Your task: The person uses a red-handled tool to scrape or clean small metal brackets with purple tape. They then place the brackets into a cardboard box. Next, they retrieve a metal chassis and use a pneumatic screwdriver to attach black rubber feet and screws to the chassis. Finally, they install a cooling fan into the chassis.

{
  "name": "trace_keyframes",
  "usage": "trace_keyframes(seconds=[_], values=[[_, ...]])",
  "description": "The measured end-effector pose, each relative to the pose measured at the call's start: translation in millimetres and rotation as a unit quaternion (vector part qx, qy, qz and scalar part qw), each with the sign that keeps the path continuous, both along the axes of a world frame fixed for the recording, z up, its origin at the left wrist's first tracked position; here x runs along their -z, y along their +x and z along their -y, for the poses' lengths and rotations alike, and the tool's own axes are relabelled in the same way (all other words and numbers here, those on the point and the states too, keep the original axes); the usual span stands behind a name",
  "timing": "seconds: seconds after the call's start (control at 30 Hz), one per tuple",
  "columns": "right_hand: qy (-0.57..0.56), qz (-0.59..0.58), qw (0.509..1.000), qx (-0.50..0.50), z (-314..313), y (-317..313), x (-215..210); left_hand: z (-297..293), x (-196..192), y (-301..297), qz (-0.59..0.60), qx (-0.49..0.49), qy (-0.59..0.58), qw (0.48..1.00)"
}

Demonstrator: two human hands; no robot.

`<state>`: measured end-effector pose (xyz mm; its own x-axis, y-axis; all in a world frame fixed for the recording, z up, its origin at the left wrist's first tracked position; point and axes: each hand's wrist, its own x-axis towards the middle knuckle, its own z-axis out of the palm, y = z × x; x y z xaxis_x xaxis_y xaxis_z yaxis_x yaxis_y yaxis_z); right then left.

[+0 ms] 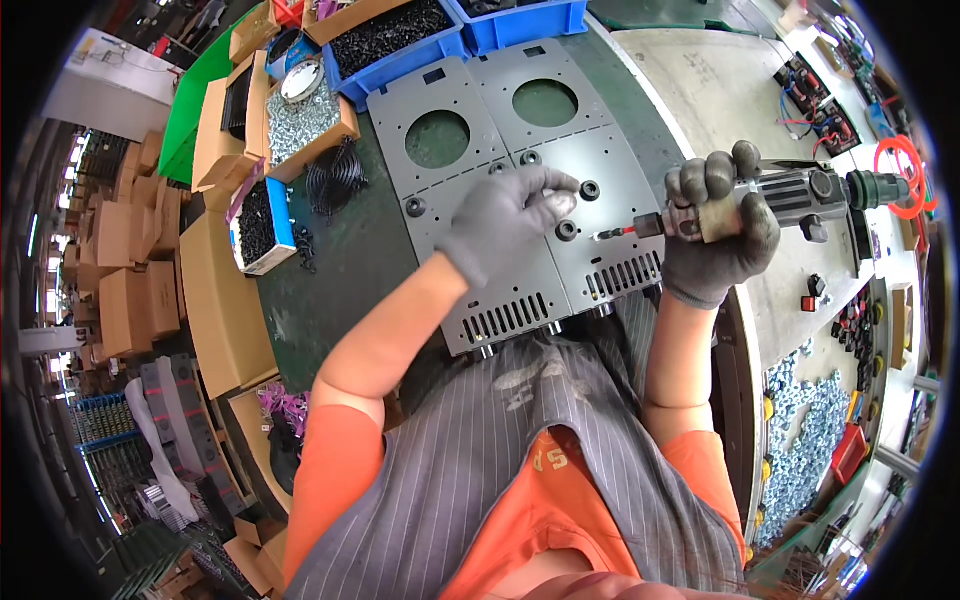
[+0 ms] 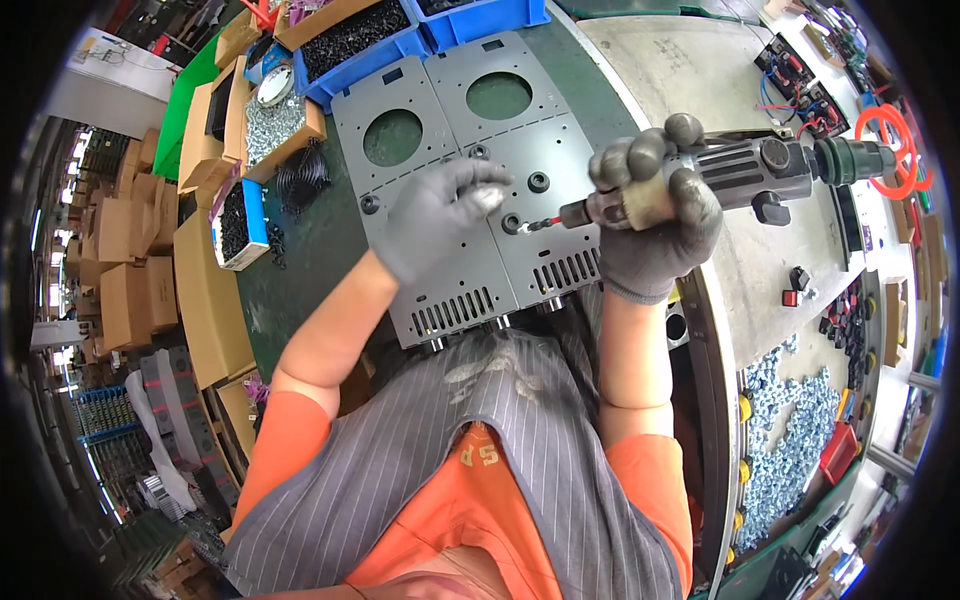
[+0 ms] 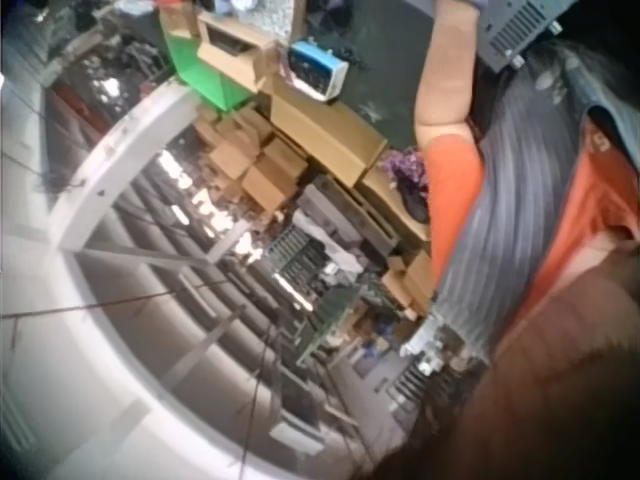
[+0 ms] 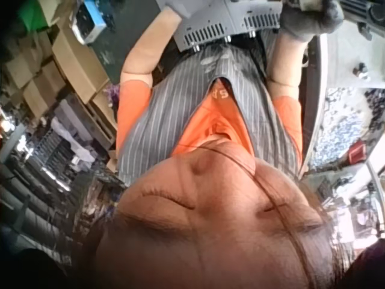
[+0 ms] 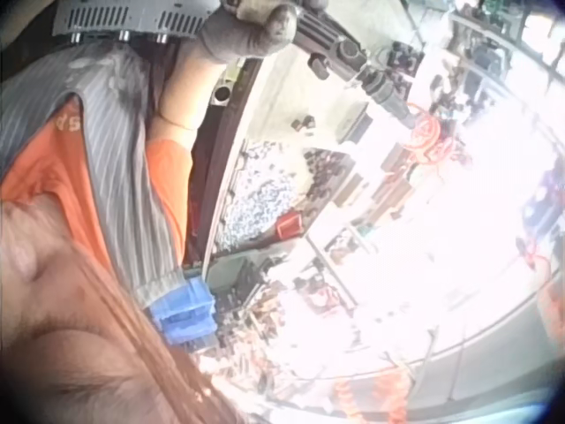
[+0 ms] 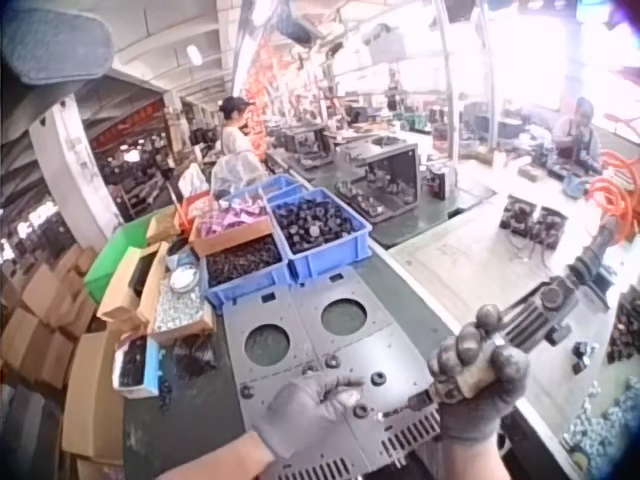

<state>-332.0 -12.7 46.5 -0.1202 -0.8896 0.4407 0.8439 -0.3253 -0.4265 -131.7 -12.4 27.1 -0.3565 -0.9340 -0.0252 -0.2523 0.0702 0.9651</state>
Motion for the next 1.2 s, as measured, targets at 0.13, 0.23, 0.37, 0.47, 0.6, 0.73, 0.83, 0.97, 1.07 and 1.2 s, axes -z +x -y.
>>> trace_keyframes(seconds=[0.13, 0.23, 0.37, 0.47, 0.6, 0.73, 0.83, 0.97, 1.07, 1.2], values=[[0.028, -0.042, 0.998, 0.046, 14.6, -13.3, 8.5, 31.5, -23.5, -15.6, 0.360, 0.055, -0.071, 0.929], [0.038, -0.077, 0.995, 0.048, 23.3, -17.2, 11.6, 48.9, -10.3, -27.7, 0.446, 0.103, -0.073, 0.886], [0.071, -0.129, 0.982, 0.116, 39.9, -19.8, 9.0, 73.6, -9.5, -30.5, 0.360, 0.026, -0.058, 0.931], [0.069, -0.178, 0.969, 0.157, 61.3, -19.1, 5.5, 97.9, 2.3, -35.1, 0.312, 0.009, -0.069, 0.947], [0.068, -0.223, 0.958, 0.166, 93.6, -11.0, 0.4, 113.1, 15.0, -44.7, 0.271, 0.020, -0.101, 0.957], [0.063, -0.263, 0.950, 0.155, 121.6, -1.2, 2.4, 111.1, 18.4, -51.6, 0.274, 0.023, -0.078, 0.958], [0.082, -0.319, 0.933, 0.142, 129.9, 8.2, 5.8, 112.6, 24.3, -50.5, 0.272, 0.019, -0.079, 0.959], [0.090, -0.366, 0.919, 0.116, 137.7, 17.5, 10.6, 110.0, 22.9, -48.9, 0.280, 0.010, -0.077, 0.957], [0.087, -0.369, 0.921, 0.085, 136.7, 16.7, 11.3, 108.6, 17.1, -50.5, 0.325, 0.016, -0.082, 0.942], [0.078, -0.355, 0.928, 0.078, 138.9, 15.0, 19.8, 110.6, 18.4, -49.4, 0.310, 0.036, -0.086, 0.946]])
